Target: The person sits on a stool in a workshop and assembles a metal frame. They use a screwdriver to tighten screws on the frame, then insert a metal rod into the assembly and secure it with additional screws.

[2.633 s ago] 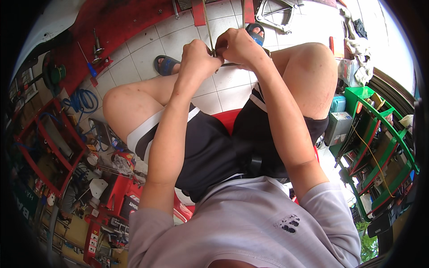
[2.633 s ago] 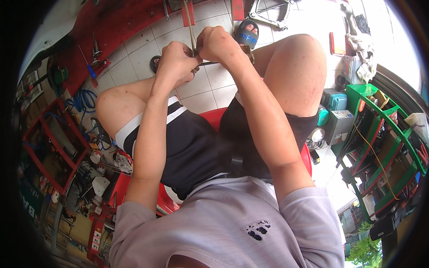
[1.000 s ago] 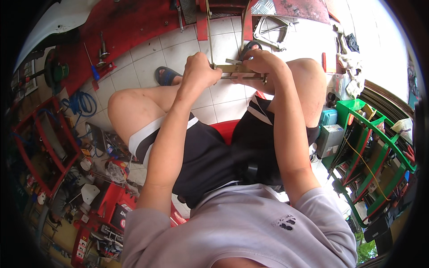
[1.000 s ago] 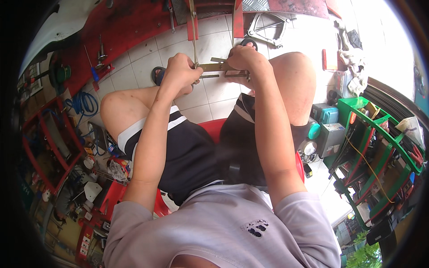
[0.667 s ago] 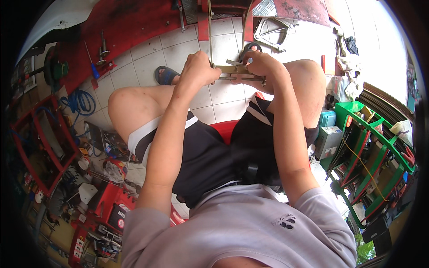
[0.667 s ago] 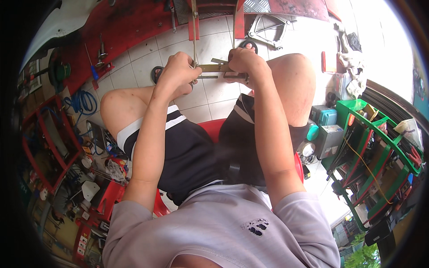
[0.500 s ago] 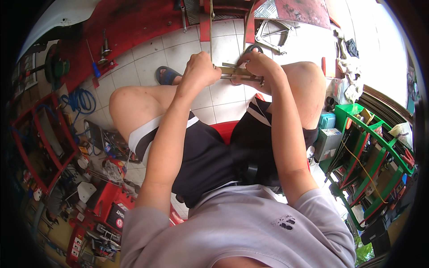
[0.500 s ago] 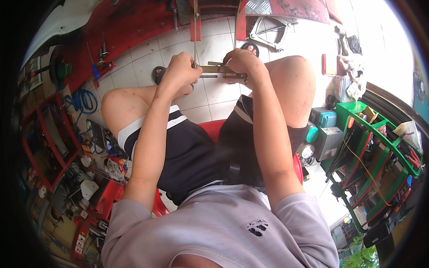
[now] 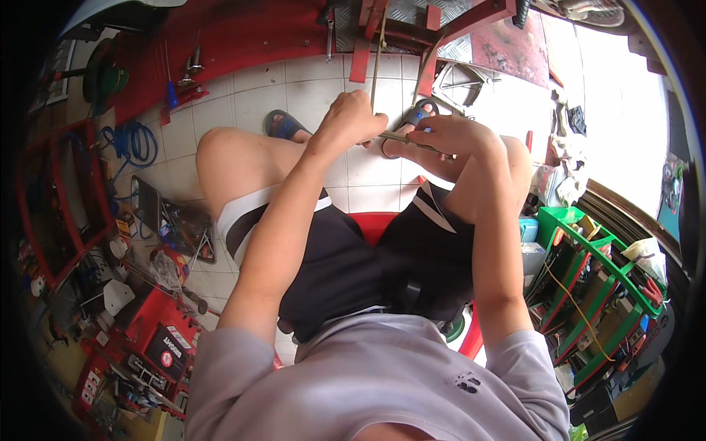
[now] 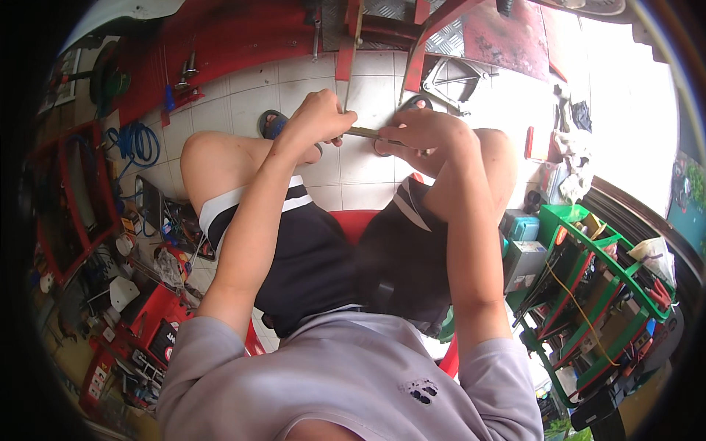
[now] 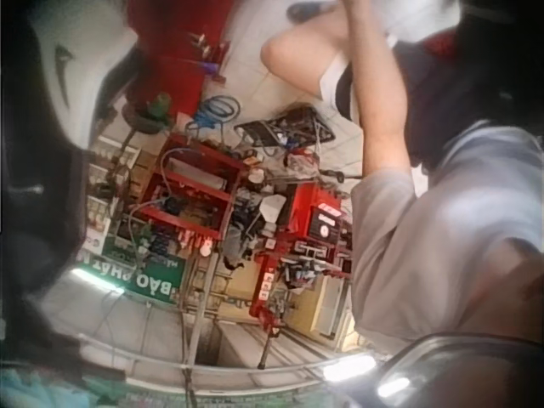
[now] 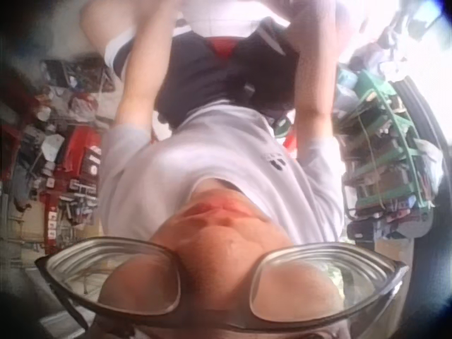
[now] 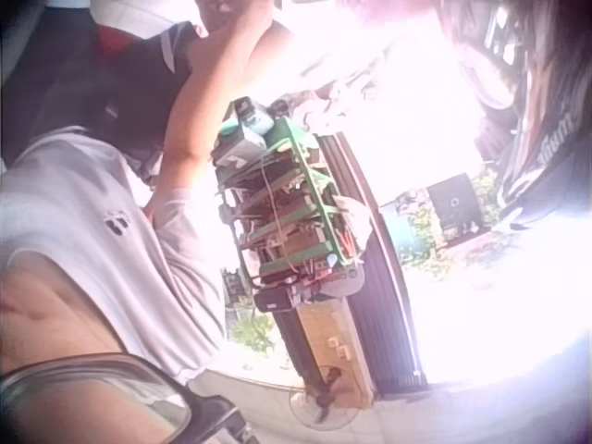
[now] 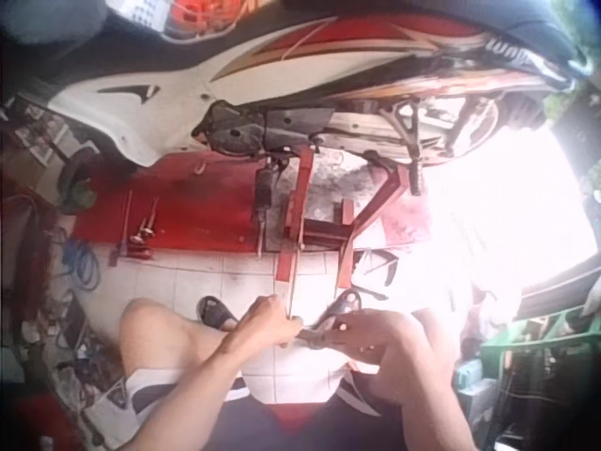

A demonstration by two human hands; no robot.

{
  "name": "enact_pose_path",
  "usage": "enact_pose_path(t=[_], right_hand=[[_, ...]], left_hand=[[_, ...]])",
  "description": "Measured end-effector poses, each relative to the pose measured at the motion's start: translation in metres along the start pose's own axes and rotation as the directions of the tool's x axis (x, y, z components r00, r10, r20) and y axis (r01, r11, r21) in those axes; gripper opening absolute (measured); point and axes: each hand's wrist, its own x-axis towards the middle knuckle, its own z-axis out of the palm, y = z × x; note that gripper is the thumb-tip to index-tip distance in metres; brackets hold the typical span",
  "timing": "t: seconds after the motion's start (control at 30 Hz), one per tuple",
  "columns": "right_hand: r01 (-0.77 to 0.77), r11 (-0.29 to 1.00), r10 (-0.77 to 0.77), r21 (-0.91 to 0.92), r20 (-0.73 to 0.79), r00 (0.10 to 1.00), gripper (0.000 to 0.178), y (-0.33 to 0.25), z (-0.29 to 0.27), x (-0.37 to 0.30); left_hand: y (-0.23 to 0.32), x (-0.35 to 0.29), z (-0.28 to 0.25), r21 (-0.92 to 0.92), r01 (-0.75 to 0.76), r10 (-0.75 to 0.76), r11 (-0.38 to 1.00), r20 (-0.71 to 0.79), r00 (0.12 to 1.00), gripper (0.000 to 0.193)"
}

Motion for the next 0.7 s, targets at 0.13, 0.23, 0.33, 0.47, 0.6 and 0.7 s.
enact_pose_path(t=[0.13, 0.23, 0.33, 0.47, 0.6, 0.7], right_hand=[[0.003, 1.000, -0.002, -0.005, 0.104, 0.995, 0.049, -0.006, -0.031, -0.017], [0.056, 0.991, -0.079, 0.124, 0.186, 0.979, 0.055, 0.011, -0.042, -0.013], [0.079, 0.959, -0.135, 0.274, 0.194, 0.972, 0.060, 0.029, -0.038, -0.008], [-0.235, 0.963, 0.238, 0.134, -0.006, 0.971, 0.047, -0.034, -0.029, -0.034], [-0.053, 0.996, 0.049, 0.073, 0.049, 0.998, 0.046, 0.002, -0.015, 0.006], [-0.038, 0.999, 0.037, 0.004, 0.105, 0.994, 0.048, 0.008, -0.011, 0.025]], left_hand=[[0.006, -0.009, -0.012, -0.160, 0.032, -0.021, 0.987, 0.067, 0.998, 0.046], [0.008, -0.009, -0.020, -0.309, 0.038, -0.022, 0.950, 0.055, 0.998, 0.056], [0.006, -0.006, -0.024, -0.272, 0.028, -0.048, 0.962, -0.066, 0.997, 0.050], [-0.024, 0.013, -0.013, -0.060, 0.071, -0.084, 0.996, -0.239, 0.967, 0.043], [-0.035, 0.038, 0.002, -0.067, 0.098, -0.109, 0.993, -0.190, 0.976, 0.045], [-0.033, 0.045, 0.009, -0.205, 0.132, -0.152, 0.970, -0.083, 0.985, 0.056]])
